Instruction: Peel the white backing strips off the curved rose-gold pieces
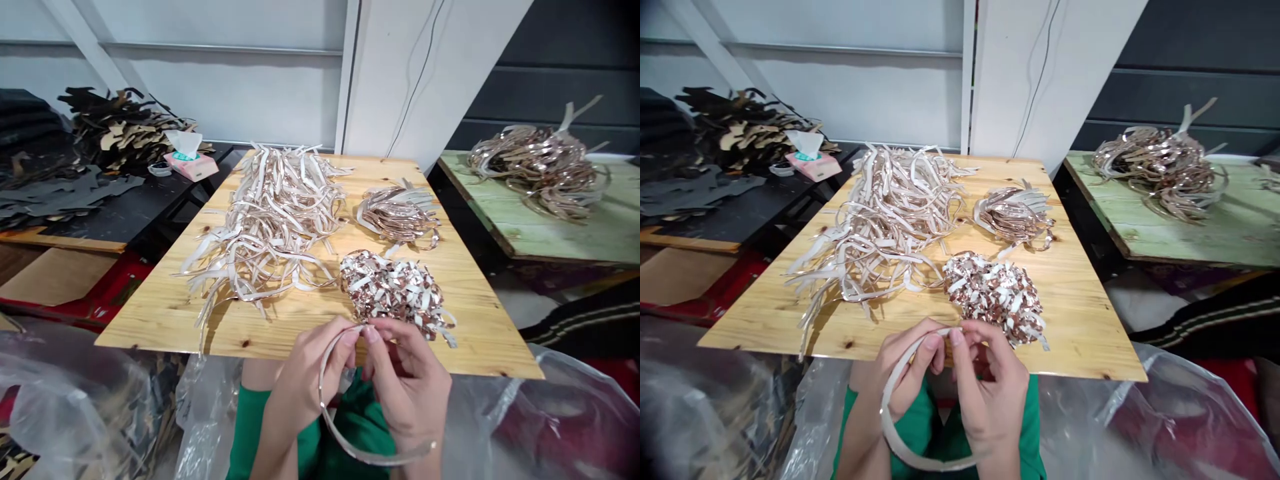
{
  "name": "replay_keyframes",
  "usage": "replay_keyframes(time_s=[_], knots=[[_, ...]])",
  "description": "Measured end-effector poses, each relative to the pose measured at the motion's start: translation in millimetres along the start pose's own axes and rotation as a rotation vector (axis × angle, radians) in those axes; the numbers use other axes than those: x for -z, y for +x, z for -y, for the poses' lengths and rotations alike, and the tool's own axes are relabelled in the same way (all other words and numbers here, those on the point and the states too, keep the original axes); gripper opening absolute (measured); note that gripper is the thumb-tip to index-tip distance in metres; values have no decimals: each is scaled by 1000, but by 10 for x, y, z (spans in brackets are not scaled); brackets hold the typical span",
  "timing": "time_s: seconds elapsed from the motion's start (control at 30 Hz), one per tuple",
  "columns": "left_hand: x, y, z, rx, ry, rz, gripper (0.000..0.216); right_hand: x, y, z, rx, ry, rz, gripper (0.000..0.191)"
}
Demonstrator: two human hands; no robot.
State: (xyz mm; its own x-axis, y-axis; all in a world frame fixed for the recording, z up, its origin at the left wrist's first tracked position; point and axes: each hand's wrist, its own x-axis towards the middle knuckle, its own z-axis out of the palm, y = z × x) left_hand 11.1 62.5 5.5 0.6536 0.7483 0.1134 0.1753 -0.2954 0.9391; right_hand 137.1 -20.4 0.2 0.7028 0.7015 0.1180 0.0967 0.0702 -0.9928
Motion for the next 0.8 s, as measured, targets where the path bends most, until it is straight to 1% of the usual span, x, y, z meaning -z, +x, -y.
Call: replay_keyframes(time_s=[0.13, 0.27, 0.33, 0.4, 0.47, 0.5, 0.53, 0.63, 0.7, 0.73, 0.8], knots=[[-60, 5, -52, -49, 27, 1, 41, 81, -23, 10, 62, -96, -22, 18], [-101, -24, -111, -129, 74, 24, 36, 152, 4, -14, 237, -268, -87, 11], [-111, -41, -138, -165, 100, 10, 36, 162, 29, -35, 319, -318, -93, 9], [-117, -54, -151, -167, 117, -17, 40, 159, 48, -57, 360, -336, -98, 8], [-120, -60, -148, -103, 108, -26, 47, 158, 55, -73, 357, -339, -114, 8], [-119, -60, -141, -46, 74, -35, 49, 162, 54, -76, 340, -324, -104, 8], [-117, -59, -129, 25, 23, -47, 53, 169, 52, -75, 304, -291, -67, 9], [-89, -56, -91, 265, -106, -100, 63, 196, 32, -42, 139, -67, 171, 14], [-58, -65, -81, 379, -84, -93, 69, 198, 11, -6, 51, 63, 306, 17], [-44, -76, -85, 409, -48, -70, 71, 190, 1, 11, 31, 88, 333, 19], [-19, -105, -109, 414, 16, -68, 74, 160, -10, 35, 29, 67, 360, 21]])
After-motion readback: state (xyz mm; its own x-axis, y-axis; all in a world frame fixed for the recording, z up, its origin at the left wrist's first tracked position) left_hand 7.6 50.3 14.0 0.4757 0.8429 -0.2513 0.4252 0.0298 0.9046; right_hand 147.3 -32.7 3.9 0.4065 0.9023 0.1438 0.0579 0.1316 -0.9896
